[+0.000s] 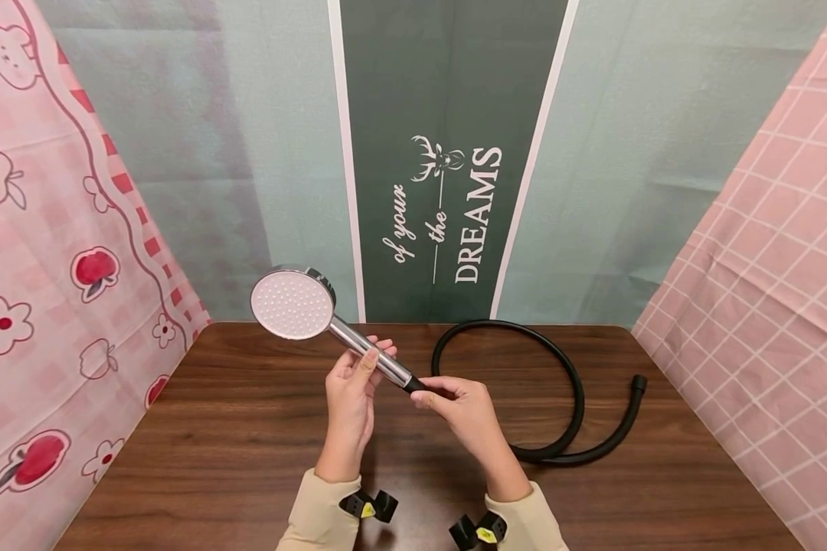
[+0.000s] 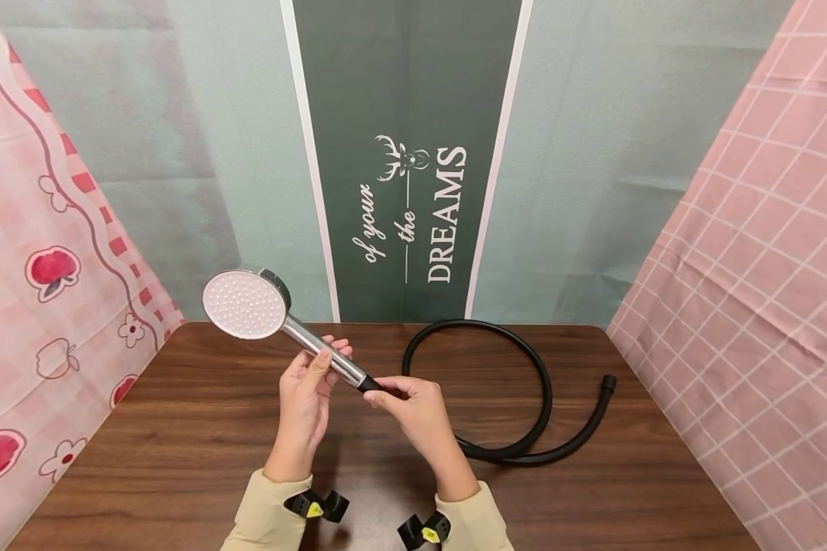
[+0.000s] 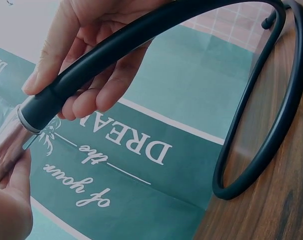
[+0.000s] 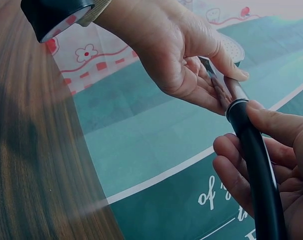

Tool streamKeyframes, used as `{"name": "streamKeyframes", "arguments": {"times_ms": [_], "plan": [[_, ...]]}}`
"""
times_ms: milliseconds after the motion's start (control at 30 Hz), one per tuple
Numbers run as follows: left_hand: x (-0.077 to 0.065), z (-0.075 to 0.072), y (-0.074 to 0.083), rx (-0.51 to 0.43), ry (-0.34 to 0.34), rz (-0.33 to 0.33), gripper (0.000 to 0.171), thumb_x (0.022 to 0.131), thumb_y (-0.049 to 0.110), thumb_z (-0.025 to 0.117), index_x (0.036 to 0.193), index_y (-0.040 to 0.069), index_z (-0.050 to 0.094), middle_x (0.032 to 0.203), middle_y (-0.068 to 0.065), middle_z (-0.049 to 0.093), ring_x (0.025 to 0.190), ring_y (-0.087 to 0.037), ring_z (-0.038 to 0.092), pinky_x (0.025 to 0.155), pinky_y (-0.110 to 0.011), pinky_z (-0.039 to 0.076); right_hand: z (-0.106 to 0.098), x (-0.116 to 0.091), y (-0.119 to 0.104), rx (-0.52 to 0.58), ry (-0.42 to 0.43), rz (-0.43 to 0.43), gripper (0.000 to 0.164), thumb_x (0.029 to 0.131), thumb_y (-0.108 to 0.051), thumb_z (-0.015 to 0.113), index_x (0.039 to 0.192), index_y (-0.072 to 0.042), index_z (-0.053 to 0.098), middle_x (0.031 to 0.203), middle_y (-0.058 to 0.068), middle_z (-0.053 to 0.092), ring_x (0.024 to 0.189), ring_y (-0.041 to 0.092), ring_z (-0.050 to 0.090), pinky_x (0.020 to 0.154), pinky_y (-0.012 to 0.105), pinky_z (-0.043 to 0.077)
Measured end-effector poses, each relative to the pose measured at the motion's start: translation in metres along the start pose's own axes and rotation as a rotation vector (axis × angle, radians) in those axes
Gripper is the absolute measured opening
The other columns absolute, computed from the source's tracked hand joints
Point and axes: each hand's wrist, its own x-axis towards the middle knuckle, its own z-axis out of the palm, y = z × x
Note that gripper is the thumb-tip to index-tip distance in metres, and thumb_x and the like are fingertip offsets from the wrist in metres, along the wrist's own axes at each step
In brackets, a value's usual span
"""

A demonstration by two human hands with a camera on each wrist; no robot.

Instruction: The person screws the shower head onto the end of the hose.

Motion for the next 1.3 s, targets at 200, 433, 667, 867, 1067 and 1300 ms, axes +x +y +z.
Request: {"name": "streamKeyframes", "arguments": {"times_ms": [200, 433, 667, 867, 1067, 1300], "plan": [[0.0004, -0.0002, -0.0009, -0.003, -0.006, 0.005, 0.016, 0.098, 0.004, 0.06, 0.112, -0.002, 0.06, 0.093, -0.002, 0.077, 0.089, -0.014, 0.076, 0.089, -0.028, 0.061, -0.0003, 0.0002, 0.0007, -0.004, -0.012, -0.004, 0.026, 0.084, -0.023, 0.08, 0.104, -0.006, 0.077, 0.088, 0.012, 0.078, 0.078, 0.011, 0.074, 0.071, 0.021, 0.06], [0.0002, 0.0002, -0.001, -0.002, -0.007, 0.005, 0.018, 0.097, 0.004, 0.061, 0.113, -0.003, 0.059, 0.093, -0.002, 0.077, 0.089, -0.013, 0.076, 0.089, -0.028, 0.061, -0.0004, -0.0002, 0.0002, -0.011, -0.007, -0.013, 0.026, 0.084, -0.023, 0.08, 0.103, -0.006, 0.077, 0.088, 0.011, 0.077, 0.078, 0.011, 0.074, 0.072, 0.021, 0.06], [0.0026, -0.0022, -0.0011, 0.002, -0.014, 0.006, 0.029, 0.097, 0.006, 0.061, 0.12, -0.012, 0.053, 0.094, -0.002, 0.077, 0.089, -0.013, 0.075, 0.089, -0.028, 0.06, 0.0015, 0.0003, -0.0017, -0.029, 0.023, -0.004, 0.029, 0.078, -0.019, 0.085, 0.104, -0.009, 0.077, 0.094, 0.009, 0.077, 0.078, 0.012, 0.069, 0.069, 0.019, 0.057], [0.0024, -0.0025, -0.0007, 0.006, -0.008, 0.002, 0.025, 0.097, 0.006, 0.062, 0.117, -0.008, 0.056, 0.095, -0.002, 0.077, 0.09, -0.014, 0.075, 0.09, -0.029, 0.06, 0.003, 0.0014, -0.0004, -0.028, 0.045, -0.025, 0.032, 0.074, -0.014, 0.087, 0.104, -0.009, 0.075, 0.095, 0.009, 0.076, 0.083, 0.009, 0.07, 0.075, 0.015, 0.057], [0.0022, -0.0021, -0.0002, 0.027, -0.003, -0.005, 0.033, 0.098, 0.007, 0.061, 0.122, -0.013, 0.051, 0.095, -0.001, 0.077, 0.091, -0.013, 0.075, 0.09, -0.028, 0.06, 0.0034, -0.0002, -0.0018, -0.008, 0.059, -0.021, 0.026, 0.075, -0.014, 0.087, 0.097, -0.008, 0.075, 0.093, 0.009, 0.076, 0.078, 0.008, 0.069, 0.071, 0.016, 0.057], [0.0014, -0.001, -0.0002, 0.02, -0.003, -0.009, 0.029, 0.098, 0.007, 0.061, 0.12, -0.01, 0.054, 0.095, -0.001, 0.077, 0.091, -0.013, 0.075, 0.09, -0.027, 0.06, 0.0031, -0.0017, -0.0041, 0.009, 0.06, -0.002, 0.024, 0.076, -0.013, 0.086, 0.098, -0.007, 0.077, 0.092, 0.01, 0.076, 0.075, 0.01, 0.067, 0.066, 0.018, 0.057]]}}
